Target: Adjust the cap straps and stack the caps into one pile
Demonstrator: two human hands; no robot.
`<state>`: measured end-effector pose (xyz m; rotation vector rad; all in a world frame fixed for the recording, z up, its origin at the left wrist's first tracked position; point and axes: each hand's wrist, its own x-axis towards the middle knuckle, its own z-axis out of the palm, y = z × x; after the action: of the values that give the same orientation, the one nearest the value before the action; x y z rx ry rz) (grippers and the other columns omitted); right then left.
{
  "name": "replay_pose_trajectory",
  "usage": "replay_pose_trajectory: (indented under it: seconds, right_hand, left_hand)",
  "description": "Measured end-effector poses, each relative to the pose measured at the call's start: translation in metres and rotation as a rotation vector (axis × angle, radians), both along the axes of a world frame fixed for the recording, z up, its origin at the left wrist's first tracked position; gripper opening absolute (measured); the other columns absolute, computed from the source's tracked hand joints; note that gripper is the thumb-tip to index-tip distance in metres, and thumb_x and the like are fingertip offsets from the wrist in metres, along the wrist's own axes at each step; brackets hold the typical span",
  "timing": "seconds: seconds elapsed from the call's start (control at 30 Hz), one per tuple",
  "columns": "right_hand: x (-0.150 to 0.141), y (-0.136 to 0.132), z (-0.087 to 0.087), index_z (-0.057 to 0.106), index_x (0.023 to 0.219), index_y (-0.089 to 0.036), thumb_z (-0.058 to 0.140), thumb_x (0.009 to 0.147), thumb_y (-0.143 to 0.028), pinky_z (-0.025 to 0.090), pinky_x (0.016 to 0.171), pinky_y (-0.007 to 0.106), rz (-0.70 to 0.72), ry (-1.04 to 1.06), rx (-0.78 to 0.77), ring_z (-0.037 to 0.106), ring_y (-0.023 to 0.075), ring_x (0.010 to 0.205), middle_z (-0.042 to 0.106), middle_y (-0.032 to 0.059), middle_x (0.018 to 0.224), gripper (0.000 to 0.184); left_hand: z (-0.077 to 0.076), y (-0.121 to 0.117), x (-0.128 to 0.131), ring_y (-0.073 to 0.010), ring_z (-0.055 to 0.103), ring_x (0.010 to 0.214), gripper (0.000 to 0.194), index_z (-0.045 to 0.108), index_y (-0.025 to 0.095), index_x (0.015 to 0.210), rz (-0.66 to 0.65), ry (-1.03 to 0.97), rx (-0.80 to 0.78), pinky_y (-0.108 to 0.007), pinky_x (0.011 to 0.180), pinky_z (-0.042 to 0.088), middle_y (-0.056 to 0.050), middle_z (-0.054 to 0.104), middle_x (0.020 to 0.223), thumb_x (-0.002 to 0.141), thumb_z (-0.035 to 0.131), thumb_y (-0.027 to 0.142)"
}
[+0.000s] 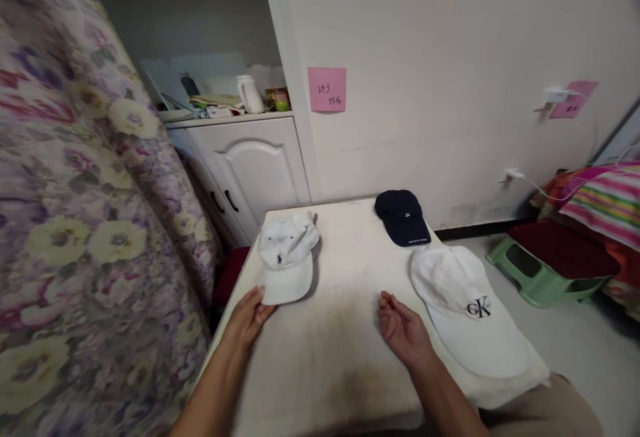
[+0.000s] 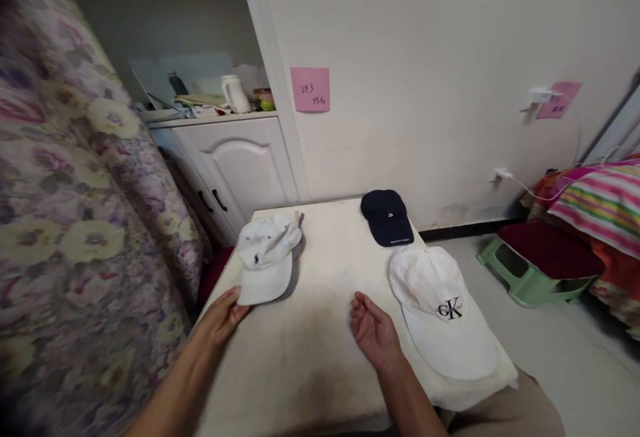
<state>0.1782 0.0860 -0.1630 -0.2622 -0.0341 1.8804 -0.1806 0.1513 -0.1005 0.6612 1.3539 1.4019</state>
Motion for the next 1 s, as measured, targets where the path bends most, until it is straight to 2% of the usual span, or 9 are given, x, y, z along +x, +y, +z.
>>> replay_pose_trajectory:
  seconds: [0.1,0.2,0.3,0.4,0.43,0.53,0.63,0.77,1.0]
  right_hand:
    - [0.000,0.000,-0.001,0.070,0.097,-0.010,0.075,0.081,-0.012,0.058,0.060,0.018,-0.006,-0.005,0.002,0.065,0.0083,0.063,0.074,0.0043,0.081,0.017]
    - [0.001,0.000,-0.002,0.070,0.097,-0.011,0.073,0.082,-0.012,0.058,0.060,0.018,-0.007,-0.011,0.005,0.065,0.0078,0.063,0.074,0.0040,0.081,0.016]
    - [0.001,0.000,-0.003,0.070,0.098,-0.013,0.070,0.085,-0.013,0.059,0.060,0.018,-0.001,-0.023,0.013,0.065,0.0074,0.063,0.073,0.0032,0.082,0.013]
    - [0.001,0.001,-0.003,0.070,0.097,-0.013,0.070,0.085,-0.012,0.059,0.060,0.018,0.006,-0.025,0.014,0.065,0.0073,0.063,0.073,0.0027,0.081,0.012]
    - [0.001,0.000,-0.003,0.070,0.097,-0.013,0.071,0.085,-0.012,0.059,0.060,0.018,0.005,-0.024,0.015,0.065,0.0073,0.063,0.073,0.0027,0.081,0.013]
    - [0.001,-0.001,-0.003,0.070,0.098,-0.011,0.074,0.082,-0.012,0.059,0.060,0.018,0.001,-0.027,0.012,0.066,0.0078,0.063,0.074,0.0034,0.081,0.016]
    - [0.001,0.001,-0.003,0.071,0.097,-0.011,0.074,0.081,-0.011,0.060,0.060,0.018,0.016,-0.060,0.007,0.067,0.0084,0.063,0.074,0.0039,0.081,0.016]
    - [-0.007,0.020,0.004,0.071,0.094,-0.009,0.071,0.082,-0.008,0.059,0.062,0.015,0.045,-0.134,0.017,0.069,0.0077,0.062,0.075,0.0053,0.080,0.012]
    - [-0.069,0.113,0.025,0.068,0.095,-0.010,0.067,0.084,-0.006,0.056,0.051,0.013,0.140,-0.173,0.059,0.064,0.0069,0.052,0.072,0.0046,0.074,0.012]
  left_hand:
    - [-0.004,0.000,0.002,-0.0123,0.066,0.052,0.014,0.059,0.012,0.103,0.017,0.159,-0.030,-0.026,0.053,0.060,-0.003,0.068,0.071,0.089,0.059,0.012]
    - [-0.004,0.000,0.000,-0.0177,0.066,0.055,0.030,0.059,0.010,0.113,0.045,0.364,-0.024,-0.036,0.056,0.061,-0.003,0.065,0.070,0.086,0.063,0.022]
    - [0.002,-0.002,0.001,-0.0327,0.068,0.099,0.050,0.060,0.009,0.123,0.100,0.599,0.047,-0.055,0.088,0.055,-0.016,0.067,0.106,0.079,0.069,0.030]
    - [0.004,-0.001,0.015,-0.0360,0.032,0.144,0.065,0.052,0.016,0.138,0.118,0.820,0.199,-0.054,0.118,0.027,-0.018,0.037,0.153,0.079,0.068,0.037]
    - [0.003,0.001,0.021,-0.0345,0.023,0.148,0.069,0.049,0.017,0.142,0.091,0.912,0.268,-0.052,0.121,0.020,-0.016,0.028,0.160,0.079,0.068,0.038]
    - [-0.009,0.011,0.038,-0.0388,0.009,0.151,0.081,0.035,0.013,0.151,0.002,1.267,0.416,-0.061,0.119,0.011,-0.021,0.016,0.163,0.083,0.065,0.045]
    - [-0.023,0.023,0.042,-0.0404,0.014,0.150,0.083,0.025,0.012,0.155,-0.002,1.277,0.389,-0.064,0.116,0.018,-0.024,0.021,0.162,0.088,0.059,0.048]
    - [-0.034,0.027,0.035,-0.0338,0.024,0.149,0.077,0.019,0.014,0.157,0.018,1.211,0.388,-0.054,0.119,0.024,-0.021,0.030,0.159,0.093,0.051,0.045]
    - [-0.032,0.021,0.033,-0.0322,0.031,0.146,0.078,0.023,0.016,0.156,0.065,1.075,0.360,-0.051,0.120,0.025,-0.018,0.035,0.157,0.090,0.056,0.041]
